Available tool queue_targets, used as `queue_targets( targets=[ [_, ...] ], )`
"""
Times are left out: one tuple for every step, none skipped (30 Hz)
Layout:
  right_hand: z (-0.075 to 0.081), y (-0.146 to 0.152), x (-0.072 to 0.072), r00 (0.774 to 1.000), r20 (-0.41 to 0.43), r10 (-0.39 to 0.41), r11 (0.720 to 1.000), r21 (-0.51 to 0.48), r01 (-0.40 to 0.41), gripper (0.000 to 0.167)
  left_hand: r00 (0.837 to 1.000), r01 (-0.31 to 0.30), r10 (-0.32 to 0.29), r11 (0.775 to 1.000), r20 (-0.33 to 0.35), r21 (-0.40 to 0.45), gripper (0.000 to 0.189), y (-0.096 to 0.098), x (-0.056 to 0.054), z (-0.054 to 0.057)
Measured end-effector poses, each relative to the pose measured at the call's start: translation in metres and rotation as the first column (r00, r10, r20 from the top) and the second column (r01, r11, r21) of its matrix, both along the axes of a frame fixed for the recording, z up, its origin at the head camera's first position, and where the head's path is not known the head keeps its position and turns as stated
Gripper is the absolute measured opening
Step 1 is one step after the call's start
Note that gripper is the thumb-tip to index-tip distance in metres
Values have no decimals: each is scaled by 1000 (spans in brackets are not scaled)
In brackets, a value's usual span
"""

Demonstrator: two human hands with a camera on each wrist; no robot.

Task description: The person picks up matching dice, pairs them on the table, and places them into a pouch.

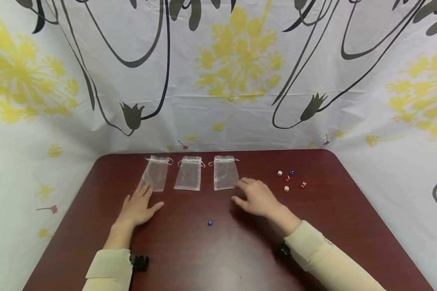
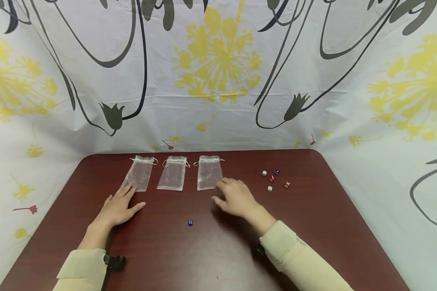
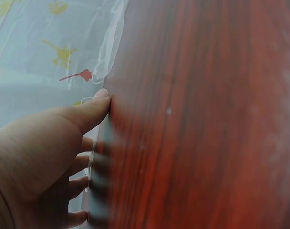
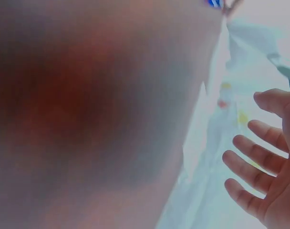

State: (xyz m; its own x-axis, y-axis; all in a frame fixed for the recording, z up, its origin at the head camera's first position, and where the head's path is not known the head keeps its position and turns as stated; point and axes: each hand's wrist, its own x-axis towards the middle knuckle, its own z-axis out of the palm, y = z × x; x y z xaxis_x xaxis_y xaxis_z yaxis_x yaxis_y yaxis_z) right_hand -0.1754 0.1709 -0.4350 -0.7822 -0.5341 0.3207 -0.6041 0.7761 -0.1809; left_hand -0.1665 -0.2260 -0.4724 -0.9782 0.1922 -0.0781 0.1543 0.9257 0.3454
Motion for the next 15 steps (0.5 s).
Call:
queue_targets(
  targets=[
    [3,4,-3,1000,-7,-12,1000,-10,12,31,1000,3,-3,1000,-4,0,78,0,0,0],
    [6,8,-5,1000,-10,-22,1000,-17,22,31,1000,5,-5,1000,-5,-2,78,-1,1,0],
    [9,12,-7,1000,-13,-29,999,-24,28,30,1000,6,-6,1000,-5,-1,79,-1,1,0],
    [11,15,-9,999,-17,-33,999,-26,32,31,1000,7,-7,1000,-6,-3,79,-1,1,0],
    [14,18,-11,999,-20,-35,999,-27,34,31,1000,7,-7,1000,-3,-5,79,-1,1,-1],
    [16,20,-12,999,-23,-35,999,-27,35,31,1000,6,-6,1000,-1,-6,79,-1,1,-1],
    [17,21,-13,999,-24,-35,999,-24,34,31,1000,5,-5,1000,2,-8,79,-1,1,-2],
    [19,22,-14,999,-23,-33,999,-23,33,31,1000,3,-3,1000,4,-7,79,-1,1,-2],
    [20,23,-15,999,-24,-31,999,-21,31,32,1000,1,-1,1000,4,-6,79,-1,1,-3],
    [21,23,-15,999,-23,-29,999,-20,29,32,1000,-1,1,1000,4,-7,79,-2,0,-3],
    [23,23,-15,999,-24,-27,999,-20,26,32,1000,-2,2,1000,4,-5,79,-1,0,-3],
    [24,23,-15,999,-24,-24,1000,-19,24,32,1000,-3,3,1000,3,-4,79,-1,0,-3],
    [24,23,-16,999,-27,-22,1000,-16,21,32,1000,-5,5,1000,0,-3,79,-2,0,-3],
    [25,23,-16,999,-28,-20,1000,-15,19,32,1000,-5,5,1000,0,-1,80,-2,-1,-4],
    [26,23,-16,999,-32,-19,1000,-13,18,33,1000,-7,7,1000,-1,0,80,-2,-1,-4]
  ],
)
